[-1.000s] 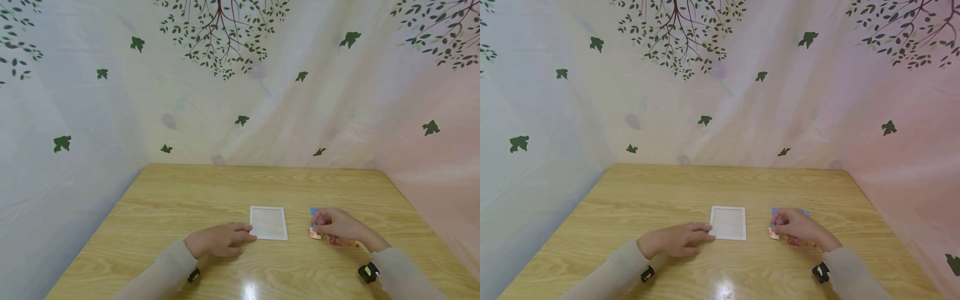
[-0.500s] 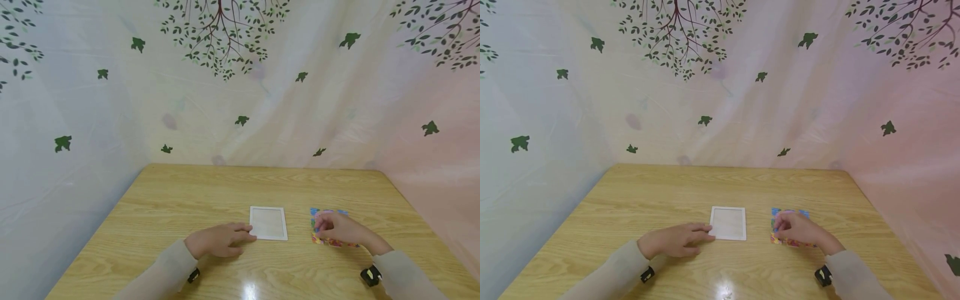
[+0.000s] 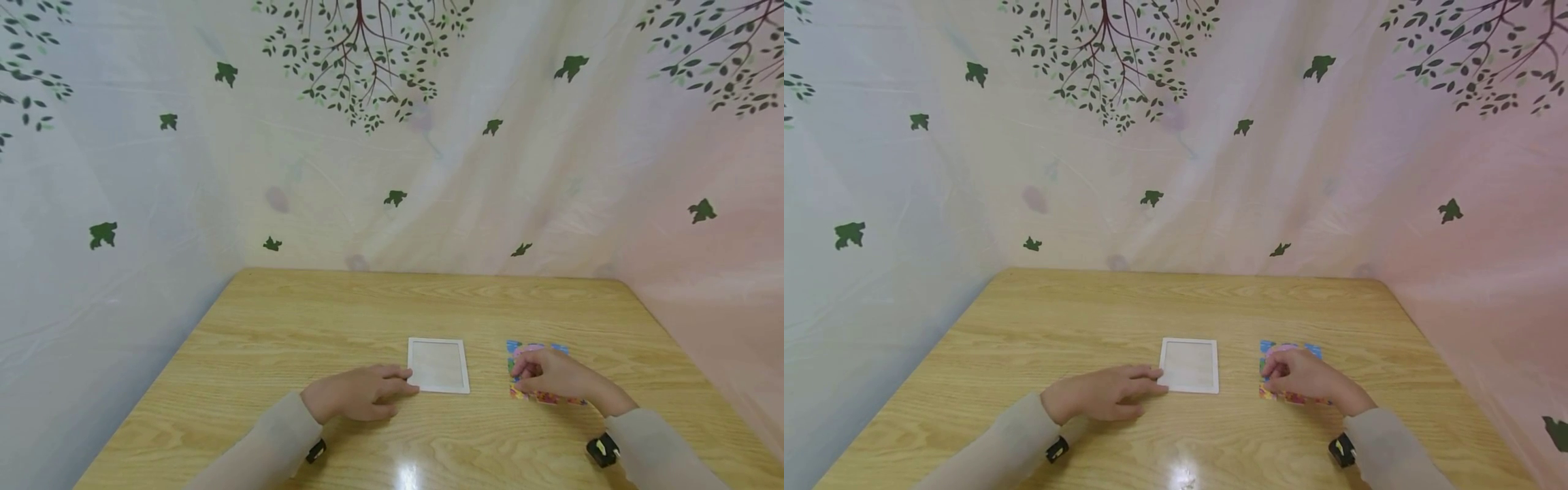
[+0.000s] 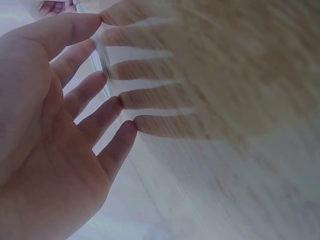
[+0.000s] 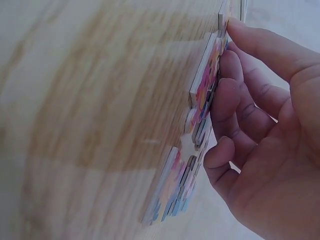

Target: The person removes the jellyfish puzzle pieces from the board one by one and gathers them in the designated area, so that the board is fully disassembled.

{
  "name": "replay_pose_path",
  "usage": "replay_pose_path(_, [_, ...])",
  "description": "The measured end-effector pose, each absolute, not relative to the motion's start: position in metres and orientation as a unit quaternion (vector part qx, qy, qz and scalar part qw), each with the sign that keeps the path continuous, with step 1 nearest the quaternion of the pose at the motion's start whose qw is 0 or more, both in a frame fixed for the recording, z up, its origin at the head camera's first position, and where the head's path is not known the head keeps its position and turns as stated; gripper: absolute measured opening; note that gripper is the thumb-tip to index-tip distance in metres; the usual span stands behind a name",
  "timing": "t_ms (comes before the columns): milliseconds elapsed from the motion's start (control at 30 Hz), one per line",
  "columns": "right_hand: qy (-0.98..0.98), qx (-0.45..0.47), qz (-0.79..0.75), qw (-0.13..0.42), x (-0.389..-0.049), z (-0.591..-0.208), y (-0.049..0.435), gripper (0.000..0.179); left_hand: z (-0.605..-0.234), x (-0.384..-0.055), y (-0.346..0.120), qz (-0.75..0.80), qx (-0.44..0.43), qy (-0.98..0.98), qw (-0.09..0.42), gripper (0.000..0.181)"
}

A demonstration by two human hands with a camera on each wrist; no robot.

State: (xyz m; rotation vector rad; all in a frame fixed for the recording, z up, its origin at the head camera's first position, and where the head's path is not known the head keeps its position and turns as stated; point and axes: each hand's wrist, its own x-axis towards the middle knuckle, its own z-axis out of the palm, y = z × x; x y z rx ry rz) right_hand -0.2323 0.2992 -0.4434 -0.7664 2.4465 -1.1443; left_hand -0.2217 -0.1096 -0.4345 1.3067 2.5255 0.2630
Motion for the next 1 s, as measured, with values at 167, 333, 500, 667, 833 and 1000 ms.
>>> replay_pose_path(167, [0.857,-0.278,-0.404,0.16,-0.234,-0.444,0.3,0.015,-0.435,-0.222,-0.11,0.096,0.448,0.877,0.146,0.048])
replay_pose_path(333, [0.855,-0.276,-0.409,0.159,-0.235,-0.443,0.3,0.015,-0.436,-0.223,-0.111,0.103,0.448,0.877,0.144,0.048])
replay_pose_path(500, [0.856,-0.27,-0.412,0.157,-0.233,-0.442,0.299,0.015,-0.437,-0.224,-0.111,0.108,0.453,0.875,0.133,0.046])
replay_pose_path(667, [0.883,-0.252,-0.375,0.13,-0.233,-0.44,0.3,0.017,-0.439,-0.224,-0.11,0.108,0.454,0.875,0.129,0.045])
replay_pose_path(833, [0.908,-0.238,-0.337,0.077,-0.232,-0.436,0.304,0.017,-0.436,-0.226,-0.111,0.126,0.451,0.874,0.128,0.044])
replay_pose_path(1000, [0.933,-0.211,-0.292,0.01,-0.23,-0.431,0.311,0.018,-0.43,-0.235,-0.117,0.103,0.443,0.888,0.072,0.045])
